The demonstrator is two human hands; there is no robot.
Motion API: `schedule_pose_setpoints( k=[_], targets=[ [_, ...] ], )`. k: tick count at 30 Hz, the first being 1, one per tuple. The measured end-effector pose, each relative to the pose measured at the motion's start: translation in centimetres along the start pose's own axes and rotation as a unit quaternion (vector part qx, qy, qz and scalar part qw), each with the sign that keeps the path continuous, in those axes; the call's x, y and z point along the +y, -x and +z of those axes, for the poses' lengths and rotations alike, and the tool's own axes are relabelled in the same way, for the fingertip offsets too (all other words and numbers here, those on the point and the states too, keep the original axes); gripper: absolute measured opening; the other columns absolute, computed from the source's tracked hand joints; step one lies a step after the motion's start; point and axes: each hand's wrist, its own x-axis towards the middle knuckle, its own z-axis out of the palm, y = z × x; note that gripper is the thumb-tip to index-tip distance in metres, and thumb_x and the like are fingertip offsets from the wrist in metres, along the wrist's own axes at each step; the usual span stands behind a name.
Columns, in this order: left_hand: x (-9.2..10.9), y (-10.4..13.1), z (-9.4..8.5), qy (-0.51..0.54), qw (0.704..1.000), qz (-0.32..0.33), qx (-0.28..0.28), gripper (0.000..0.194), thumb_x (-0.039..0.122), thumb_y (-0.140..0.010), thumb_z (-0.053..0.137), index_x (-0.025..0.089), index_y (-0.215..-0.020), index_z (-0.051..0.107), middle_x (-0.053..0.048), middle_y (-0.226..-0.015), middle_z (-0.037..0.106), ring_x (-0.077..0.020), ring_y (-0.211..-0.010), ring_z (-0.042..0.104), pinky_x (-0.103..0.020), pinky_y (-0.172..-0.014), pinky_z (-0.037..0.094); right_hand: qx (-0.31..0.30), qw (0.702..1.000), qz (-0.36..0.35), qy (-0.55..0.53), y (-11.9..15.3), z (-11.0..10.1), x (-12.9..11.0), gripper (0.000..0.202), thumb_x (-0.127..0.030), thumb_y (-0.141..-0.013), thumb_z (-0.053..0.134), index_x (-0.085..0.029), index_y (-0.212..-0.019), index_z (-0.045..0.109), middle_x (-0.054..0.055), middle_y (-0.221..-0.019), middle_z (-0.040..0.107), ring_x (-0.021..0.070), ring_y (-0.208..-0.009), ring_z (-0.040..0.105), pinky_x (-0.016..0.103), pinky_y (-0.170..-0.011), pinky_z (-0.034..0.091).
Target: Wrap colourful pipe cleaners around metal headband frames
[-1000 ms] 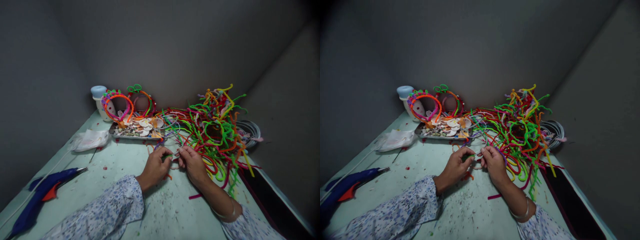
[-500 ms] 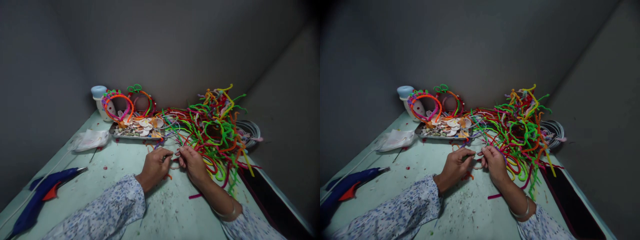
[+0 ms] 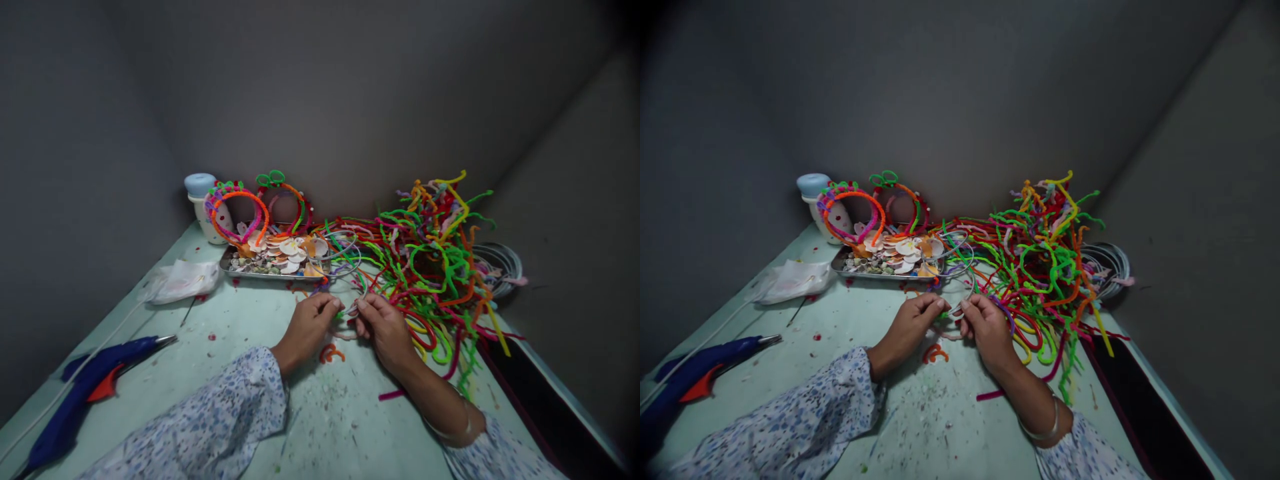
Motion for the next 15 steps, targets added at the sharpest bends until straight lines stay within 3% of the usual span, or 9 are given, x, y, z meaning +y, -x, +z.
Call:
schedule_pose_setpoints(
  k=[5,15],
  targets=[
    [0.2,-0.3,0.0,-0.011,1.0,-0.003,-0.025,0.028,0.034,-0.085,0.052,0.016,-0.067,0.064,-0.003,-0.068,0.06,-0.0157,-0.067,0.053,-0.026,-0.062,0.04,0.003,1.0,0.0,0.01,0.0,0.2,-0.1,0.028,-0.044,-0.087,0.062,-0.019,-0.075,0.056,-0.006,-0.048,0.054,0.0073,-0.043,0.041,0.019,-0.044,0.031],
    [1.2,-0.4,-0.4,0.0,0.997,-0.003,-0.074,0.023,0.032,-0.085,0.052,0.017,-0.07,0.061,-0.001,-0.07,0.058,-0.0149,-0.068,0.053,-0.026,-0.064,0.041,0.015,1.0,0.001,0.022,-0.1,0.0,0.0,0.028,-0.043,-0.088,0.06,-0.019,-0.074,0.058,-0.006,-0.047,0.053,0.0072,-0.041,0.04,0.019,-0.043,0.03]
  ],
)
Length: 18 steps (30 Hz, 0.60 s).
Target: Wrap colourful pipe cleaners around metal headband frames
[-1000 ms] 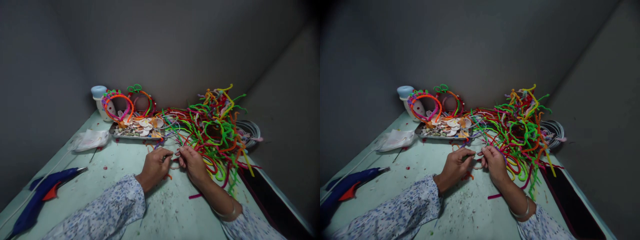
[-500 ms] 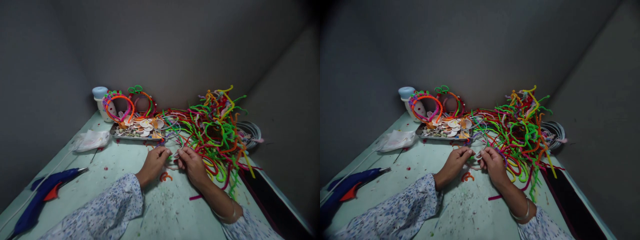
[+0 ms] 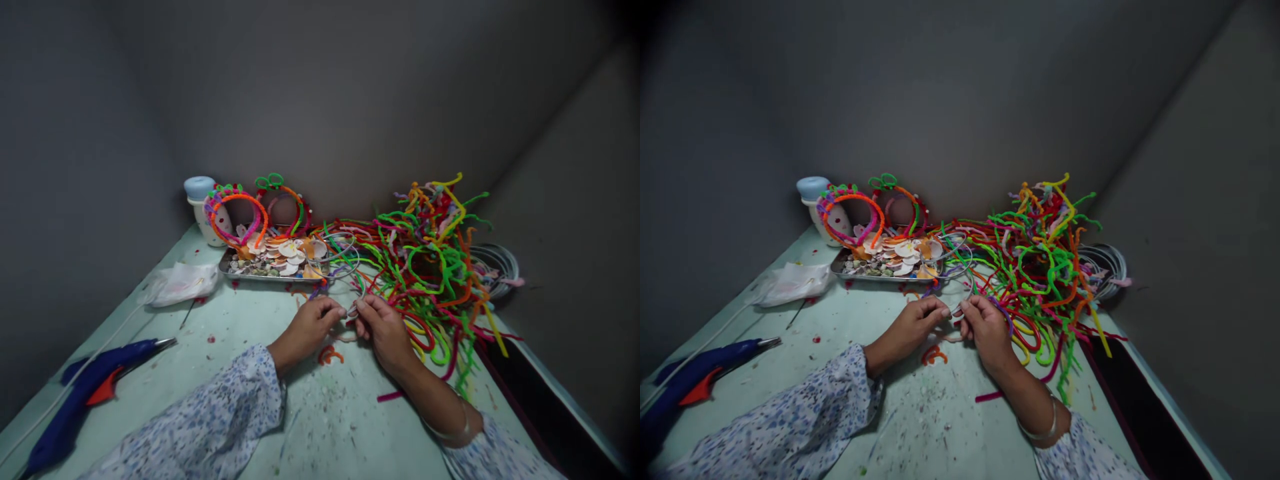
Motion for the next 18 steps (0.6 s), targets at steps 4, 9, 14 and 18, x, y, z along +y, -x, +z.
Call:
schedule_pose_setpoints(
  k=[4,9,14,18],
  targets=[
    [-0.8,0.0,0.4,-0.088,0.995,0.038,0.018,0.023,0.028,-0.089,0.045,0.018,-0.073,0.058,-0.002,-0.073,0.058,-0.0161,-0.071,0.052,-0.027,-0.068,0.041,-0.002,1.0,0.001,0.001,-0.2,0.1,0.1,0.028,-0.043,-0.087,0.061,-0.019,-0.073,0.059,-0.006,-0.046,0.052,0.0074,-0.04,0.039,0.02,-0.042,0.029],
    [-1.4,0.2,0.8,-0.19,0.977,0.089,0.047,0.024,0.026,-0.094,0.039,0.018,-0.079,0.057,-0.004,-0.081,0.058,-0.0189,-0.08,0.052,-0.034,-0.081,0.04,-0.005,1.0,0.005,-0.008,-0.2,0.1,0.1,0.029,-0.044,-0.087,0.06,-0.019,-0.074,0.061,-0.005,-0.047,0.053,0.0075,-0.04,0.04,0.019,-0.042,0.029],
    [-1.1,0.4,0.0,-0.089,0.991,0.081,0.056,0.033,0.033,-0.097,0.035,0.018,-0.088,0.062,-0.005,-0.089,0.061,-0.0188,-0.087,0.055,-0.031,-0.081,0.042,0.005,0.998,0.0,-0.057,-0.2,0.2,-0.2,0.028,-0.044,-0.086,0.063,-0.019,-0.074,0.06,-0.005,-0.046,0.053,0.0077,-0.041,0.04,0.019,-0.042,0.029],
    [-1.1,0.3,-0.4,0.052,0.989,0.038,0.13,0.033,0.039,-0.096,0.037,0.018,-0.104,0.062,-0.006,-0.093,0.063,-0.0183,-0.09,0.059,-0.029,-0.081,0.044,0.027,0.994,0.004,-0.104,-0.3,0.2,-0.5,0.028,-0.046,-0.083,0.065,-0.02,-0.074,0.06,-0.005,-0.048,0.052,0.0088,-0.042,0.04,0.02,-0.041,0.029]
  ],
)
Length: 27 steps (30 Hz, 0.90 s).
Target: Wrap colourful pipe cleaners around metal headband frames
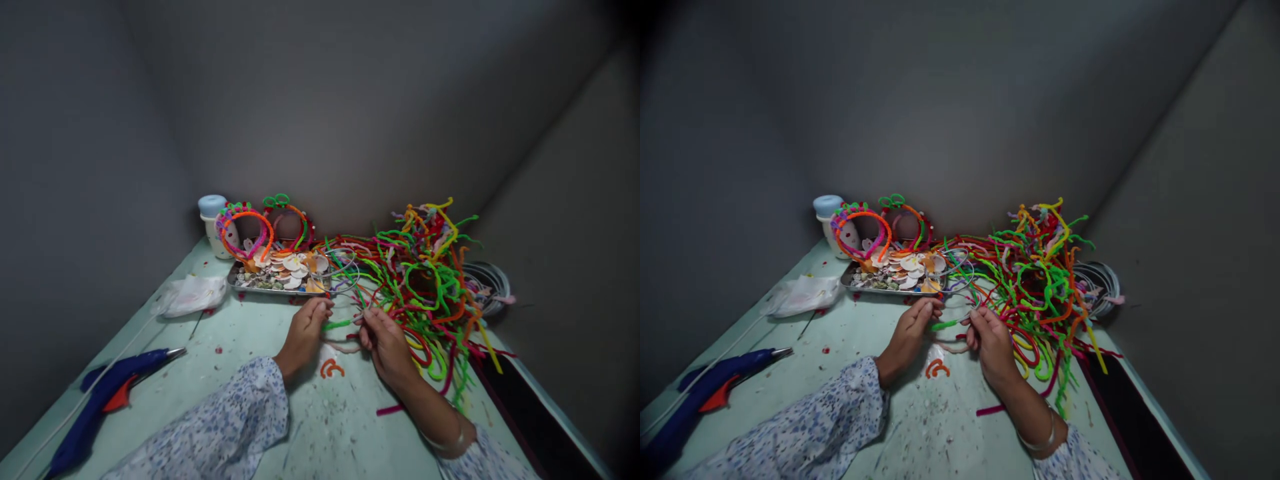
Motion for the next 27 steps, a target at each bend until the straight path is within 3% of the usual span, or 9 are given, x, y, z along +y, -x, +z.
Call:
schedule_pose_setpoints(
  k=[4,13,21,24,27],
  targets=[
    [-0.09,0.03,-0.13,0.032,0.999,-0.019,0.028,0.032,0.04,-0.095,0.041,0.018,-0.101,0.064,-0.004,-0.084,0.063,-0.0173,-0.084,0.059,-0.028,-0.077,0.044,0.02,1.0,0.01,-0.021,-0.13,-0.04,-0.09,0.029,-0.047,-0.081,0.067,-0.02,-0.074,0.06,-0.005,-0.049,0.05,0.0094,-0.041,0.04,0.021,-0.04,0.028],
    [-0.37,0.29,0.08,-0.065,0.997,0.024,-0.031,0.015,0.026,-0.083,0.059,0.017,-0.09,0.069,-0.004,-0.085,0.067,-0.0174,-0.08,0.059,-0.027,-0.074,0.044,0.048,0.998,0.017,-0.044,-0.19,0.15,-0.48,0.031,-0.048,-0.077,0.07,-0.021,-0.076,0.055,-0.007,-0.051,0.05,0.0089,-0.041,0.04,0.02,-0.038,0.029],
    [-0.27,0.27,0.15,-0.049,0.998,0.026,-0.005,0.013,0.024,-0.084,0.057,0.018,-0.087,0.069,-0.004,-0.084,0.065,-0.0183,-0.081,0.059,-0.028,-0.075,0.044,-0.022,0.999,0.013,0.034,0.11,0.07,0.02,0.034,-0.052,-0.082,0.065,-0.019,-0.091,0.061,-0.004,-0.052,0.057,0.0095,-0.043,0.045,0.02,-0.043,0.033],
    [-0.07,0.51,0.24,-0.068,0.997,0.044,-0.018,0.012,0.023,-0.085,0.057,0.018,-0.085,0.068,-0.004,-0.081,0.064,-0.0178,-0.079,0.059,-0.029,-0.074,0.043,-0.011,0.998,0.022,0.062,0.15,0.14,0.14,0.04,-0.054,-0.079,0.067,-0.018,-0.096,0.062,-0.005,-0.051,0.058,0.0098,-0.042,0.047,0.02,-0.043,0.035],
    [0.03,0.72,0.34,-0.081,0.995,0.049,-0.02,0.012,0.023,-0.086,0.056,0.019,-0.084,0.067,-0.003,-0.08,0.063,-0.0174,-0.078,0.059,-0.028,-0.073,0.043,0.002,0.996,0.022,0.091,0.27,0.44,-0.16,0.039,-0.055,-0.076,0.069,-0.018,-0.087,0.063,-0.004,-0.049,0.057,0.0099,-0.041,0.047,0.02,-0.042,0.035]
  ],
)
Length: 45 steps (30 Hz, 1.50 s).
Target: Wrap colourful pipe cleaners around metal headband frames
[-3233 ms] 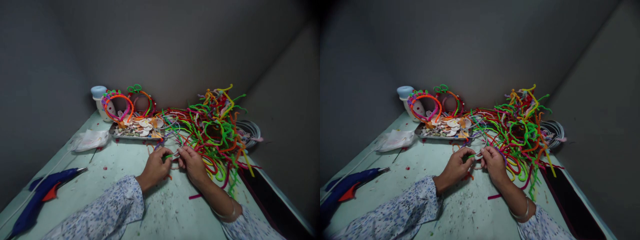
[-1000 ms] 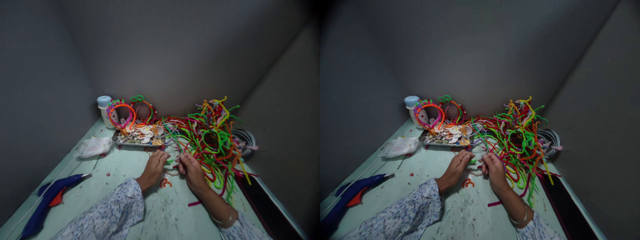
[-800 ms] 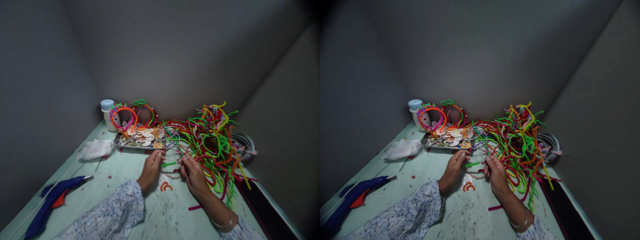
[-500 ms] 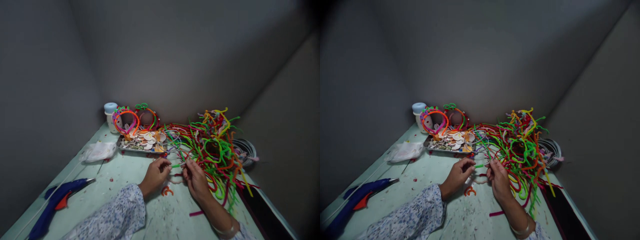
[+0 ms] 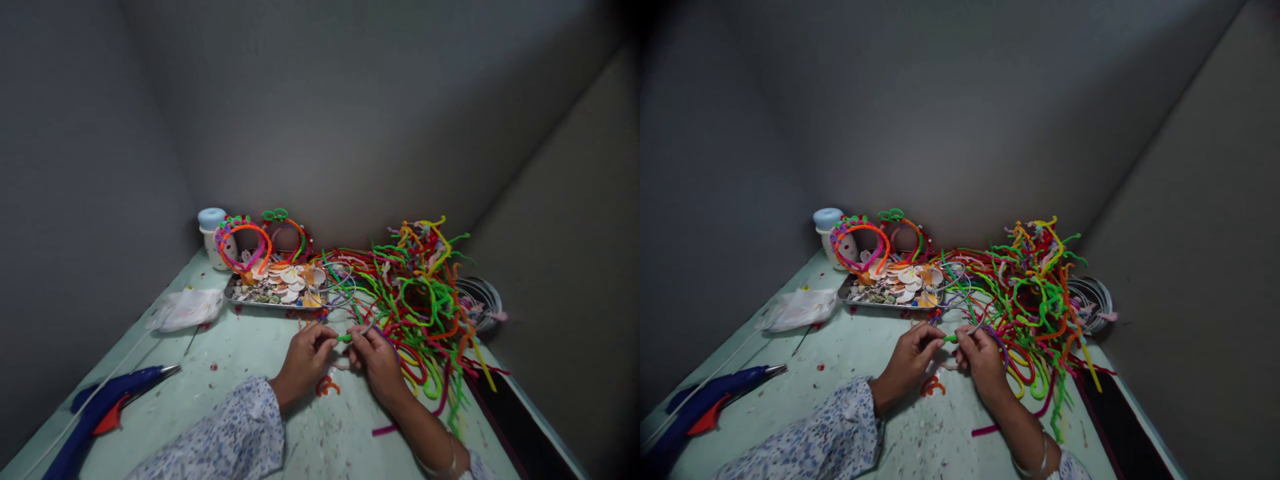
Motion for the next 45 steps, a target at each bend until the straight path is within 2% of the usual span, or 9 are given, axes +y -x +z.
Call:
schedule_pose_setpoints(
  k=[6,16,19,22,27,31,36,40,45],
  targets=[
    [0.0,0.1,0.0,-0.001,1.0,-0.012,0.012,0.013,0.023,-0.086,0.056,0.018,-0.083,0.067,-0.003,-0.08,0.064,-0.0175,-0.079,0.059,-0.028,-0.073,0.043,-0.01,1.0,-0.003,0.029,0.3,0.2,-0.5,0.037,-0.054,-0.078,0.067,-0.018,-0.075,0.061,-0.004,-0.048,0.056,0.009,-0.039,0.044,0.02,-0.04,0.034],
    [0.2,0.2,0.0,0.002,1.0,-0.009,-0.017,0.015,0.027,-0.084,0.06,0.019,-0.092,0.07,-0.005,-0.086,0.066,-0.0185,-0.082,0.06,-0.03,-0.077,0.046,0.015,0.999,-0.028,0.04,0.6,0.0,-0.8,0.037,-0.054,-0.079,0.066,-0.018,-0.077,0.061,-0.003,-0.049,0.057,0.0101,-0.041,0.045,0.022,-0.042,0.035],
    [0.4,0.1,-0.2,0.011,0.999,-0.013,0.037,0.022,0.032,-0.087,0.056,0.02,-0.103,0.066,-0.007,-0.101,0.064,-0.0203,-0.094,0.059,-0.031,-0.083,0.046,0.043,0.998,-0.036,0.022,0.7,-0.1,-0.9,0.035,-0.054,-0.079,0.067,-0.019,-0.076,0.059,-0.002,-0.051,0.058,0.0107,-0.043,0.046,0.022,-0.043,0.037],
    [0.1,-0.1,-0.2,0.058,0.992,-0.068,0.088,0.025,0.037,-0.09,0.052,0.019,-0.103,0.063,-0.007,-0.1,0.064,-0.0195,-0.092,0.059,-0.03,-0.081,0.046,0.071,0.995,-0.064,-0.001,0.9,-0.1,-0.8,0.032,-0.052,-0.081,0.065,-0.021,-0.077,0.057,-0.003,-0.052,0.057,0.0117,-0.045,0.048,0.023,-0.045,0.04],
    [-0.7,-0.4,0.0,0.101,0.987,-0.116,0.045,0.031,0.044,-0.092,0.047,0.017,-0.096,0.062,-0.003,-0.082,0.064,-0.0149,-0.072,0.055,-0.025,-0.065,0.042,0.083,0.991,-0.104,0.012,1.7,0.0,-0.4,0.028,-0.05,-0.083,0.064,-0.023,-0.085,0.058,-0.002,-0.058,0.059,0.0144,-0.05,0.055,0.025,-0.048,0.045],
    [-0.9,-0.4,0.1,0.154,0.98,-0.129,0.003,0.037,0.049,-0.091,0.049,0.015,-0.094,0.063,-0.003,-0.078,0.064,-0.0123,-0.065,0.053,-0.024,-0.06,0.041,0.025,0.985,-0.155,0.074,2.5,-0.2,0.3,0.017,-0.041,-0.087,0.061,-0.024,-0.092,0.062,0.001,-0.068,0.063,0.0181,-0.058,0.061,0.03,-0.056,0.05],
    [-0.9,-0.9,-0.2,0.285,0.94,-0.184,-0.048,0.04,0.045,-0.08,0.066,0.013,-0.103,0.061,-0.003,-0.074,0.066,-0.0091,-0.055,0.052,-0.022,-0.056,0.04,-0.016,0.978,-0.196,0.075,3.1,-0.5,0.8,0.01,-0.034,-0.088,0.06,-0.024,-0.088,0.064,0.003,-0.076,0.062,0.0181,-0.062,0.062,0.031,-0.063,0.05],
    [-0.8,-1.2,-0.5,0.353,0.91,-0.205,-0.077,0.037,0.038,-0.075,0.074,0.011,-0.098,0.063,-0.003,-0.072,0.066,-0.0068,-0.052,0.051,-0.02,-0.053,0.038,0.004,0.99,-0.138,-0.042,2.5,-0.7,0.6,0.014,-0.037,-0.087,0.061,-0.024,-0.088,0.062,0.0,-0.072,0.062,0.0146,-0.058,0.059,0.027,-0.055,0.048],
    [-0.2,-0.9,-0.4,0.393,0.897,-0.166,-0.111,0.027,0.034,-0.078,0.073,0.014,-0.089,0.059,-0.003,-0.074,0.067,-0.0072,-0.055,0.054,-0.019,-0.056,0.041,0.01,0.979,-0.063,-0.193,1.1,-0.7,0.0,0.022,-0.041,-0.079,0.066,-0.02,-0.085,0.062,-0.003,-0.061,0.061,0.0093,-0.045,0.054,0.019,-0.043,0.041]
  ],
)
